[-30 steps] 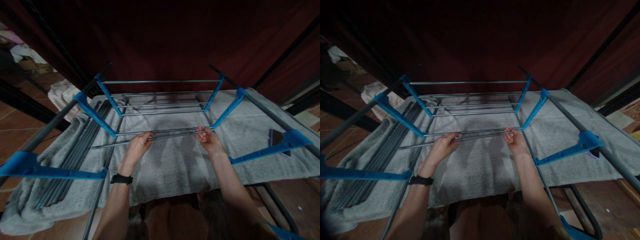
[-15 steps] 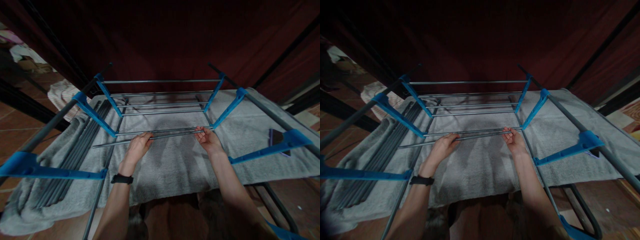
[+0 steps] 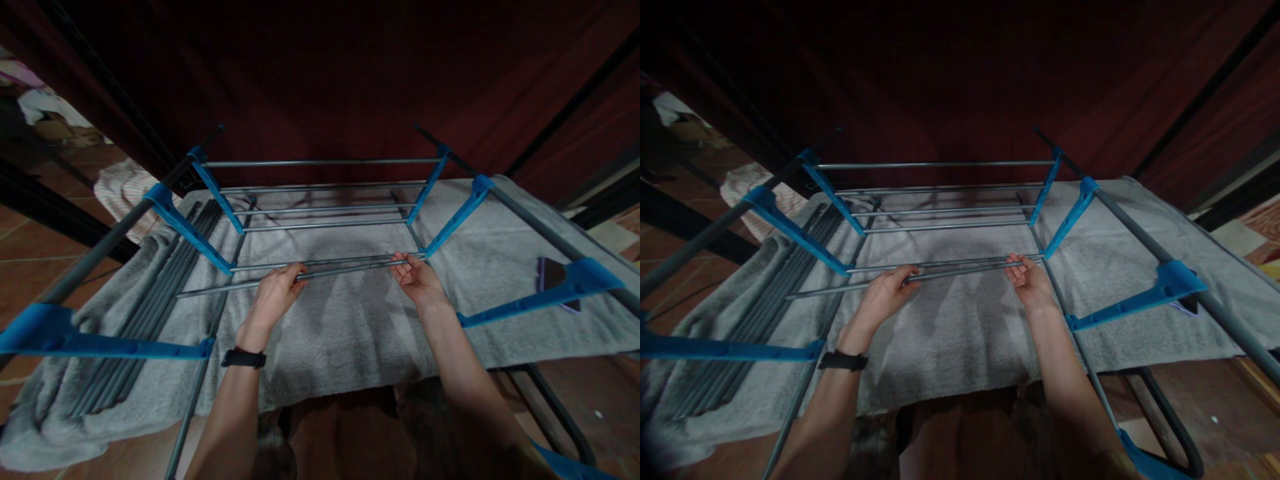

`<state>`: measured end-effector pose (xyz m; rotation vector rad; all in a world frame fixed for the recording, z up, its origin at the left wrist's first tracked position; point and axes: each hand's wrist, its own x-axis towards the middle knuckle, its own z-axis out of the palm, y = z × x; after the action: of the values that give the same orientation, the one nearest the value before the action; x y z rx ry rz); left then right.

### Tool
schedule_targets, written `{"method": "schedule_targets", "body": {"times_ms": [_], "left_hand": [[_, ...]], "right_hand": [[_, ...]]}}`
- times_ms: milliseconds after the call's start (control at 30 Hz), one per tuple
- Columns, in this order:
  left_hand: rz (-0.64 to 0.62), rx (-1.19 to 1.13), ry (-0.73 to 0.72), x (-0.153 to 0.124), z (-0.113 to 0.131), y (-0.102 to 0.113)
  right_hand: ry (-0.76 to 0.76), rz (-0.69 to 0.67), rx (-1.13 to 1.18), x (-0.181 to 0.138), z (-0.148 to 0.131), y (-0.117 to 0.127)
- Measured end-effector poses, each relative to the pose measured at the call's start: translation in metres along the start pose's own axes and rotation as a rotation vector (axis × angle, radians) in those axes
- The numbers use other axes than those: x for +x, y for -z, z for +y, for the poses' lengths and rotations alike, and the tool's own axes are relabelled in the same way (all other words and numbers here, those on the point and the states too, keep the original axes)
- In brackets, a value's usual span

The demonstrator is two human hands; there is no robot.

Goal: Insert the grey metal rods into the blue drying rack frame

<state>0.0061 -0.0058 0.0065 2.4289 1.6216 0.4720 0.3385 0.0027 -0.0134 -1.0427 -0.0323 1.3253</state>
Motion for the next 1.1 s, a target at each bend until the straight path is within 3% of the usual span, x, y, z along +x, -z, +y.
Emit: {"method": "schedule_targets", "body": {"times_ms": [300, 867, 1100], "left_hand": [[0.012, 0.062, -0.069, 0.0, -0.001, -0.001], [0.007, 0.045, 0.015, -0.001, 0.0, 0.004], [0.045, 0.035, -0.039, -0.001, -0.004, 0.001]], "right_hand": [[-0.025, 0.005, 0.005, 0.0, 0.001, -0.002], [-0.001, 0.074, 0.021, -0.001, -0.009, 0.001], [0.017, 0.057, 0.0, -0.002, -0.008, -0.001]]}}
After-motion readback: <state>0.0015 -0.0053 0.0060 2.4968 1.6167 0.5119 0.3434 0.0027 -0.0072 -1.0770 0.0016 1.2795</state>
